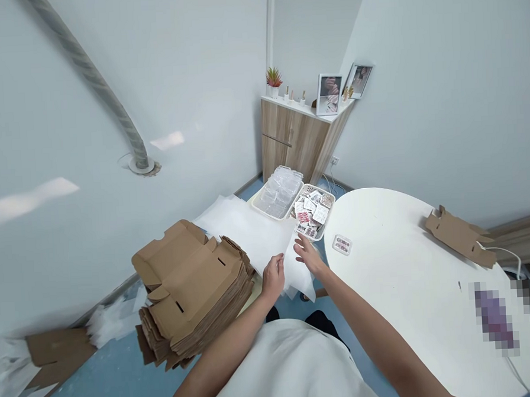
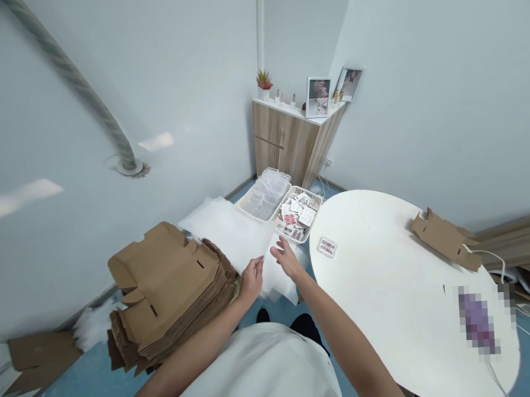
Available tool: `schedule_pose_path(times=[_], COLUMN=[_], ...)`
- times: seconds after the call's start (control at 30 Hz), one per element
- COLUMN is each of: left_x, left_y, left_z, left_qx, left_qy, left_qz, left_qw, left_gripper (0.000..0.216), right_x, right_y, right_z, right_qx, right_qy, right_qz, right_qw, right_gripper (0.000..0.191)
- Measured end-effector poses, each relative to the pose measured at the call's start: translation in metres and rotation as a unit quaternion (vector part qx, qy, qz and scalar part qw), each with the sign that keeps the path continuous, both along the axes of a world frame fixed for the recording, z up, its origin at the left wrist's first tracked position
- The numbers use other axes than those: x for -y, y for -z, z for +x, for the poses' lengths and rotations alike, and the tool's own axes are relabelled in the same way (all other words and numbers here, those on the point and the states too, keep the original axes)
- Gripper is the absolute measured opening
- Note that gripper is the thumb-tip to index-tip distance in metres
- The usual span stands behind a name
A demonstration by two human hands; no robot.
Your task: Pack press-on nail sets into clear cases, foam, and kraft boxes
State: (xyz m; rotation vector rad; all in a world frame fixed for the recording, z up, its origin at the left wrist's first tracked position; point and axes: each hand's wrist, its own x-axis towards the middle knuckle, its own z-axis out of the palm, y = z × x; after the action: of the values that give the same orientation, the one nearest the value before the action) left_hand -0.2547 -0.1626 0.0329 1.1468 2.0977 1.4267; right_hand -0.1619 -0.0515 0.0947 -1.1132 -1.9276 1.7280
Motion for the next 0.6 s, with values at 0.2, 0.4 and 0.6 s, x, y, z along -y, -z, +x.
schedule_pose_path(times=[0.2, 0.4, 0.6], left_x=[-0.005, -0.006, -0.025], left_y=[-0.003, -0.004, 0.005], left_z=[0.022, 0.039, 0.062], left_qx=[-0.006, -0.02, 0.124], left_qy=[0.1, 0.09, -0.062], left_qz=[0.023, -0.048, -0.132], left_qw=[0.995, 0.995, 0.981], left_gripper=[0.026, 0.04, 0.059], right_x=[-0.018, -0.035, -0.054], right_y=[-0.007, -0.005, -0.019], right_z=[-0.018, 0.004, 0.063], right_qx=[0.071, 0.021, -0.116], right_qy=[0.041, 0.091, 0.204], right_qz=[0.087, 0.114, 0.067], right_qw=[0.993, 0.989, 0.97], right_gripper=[0.063, 0.029, 0.035])
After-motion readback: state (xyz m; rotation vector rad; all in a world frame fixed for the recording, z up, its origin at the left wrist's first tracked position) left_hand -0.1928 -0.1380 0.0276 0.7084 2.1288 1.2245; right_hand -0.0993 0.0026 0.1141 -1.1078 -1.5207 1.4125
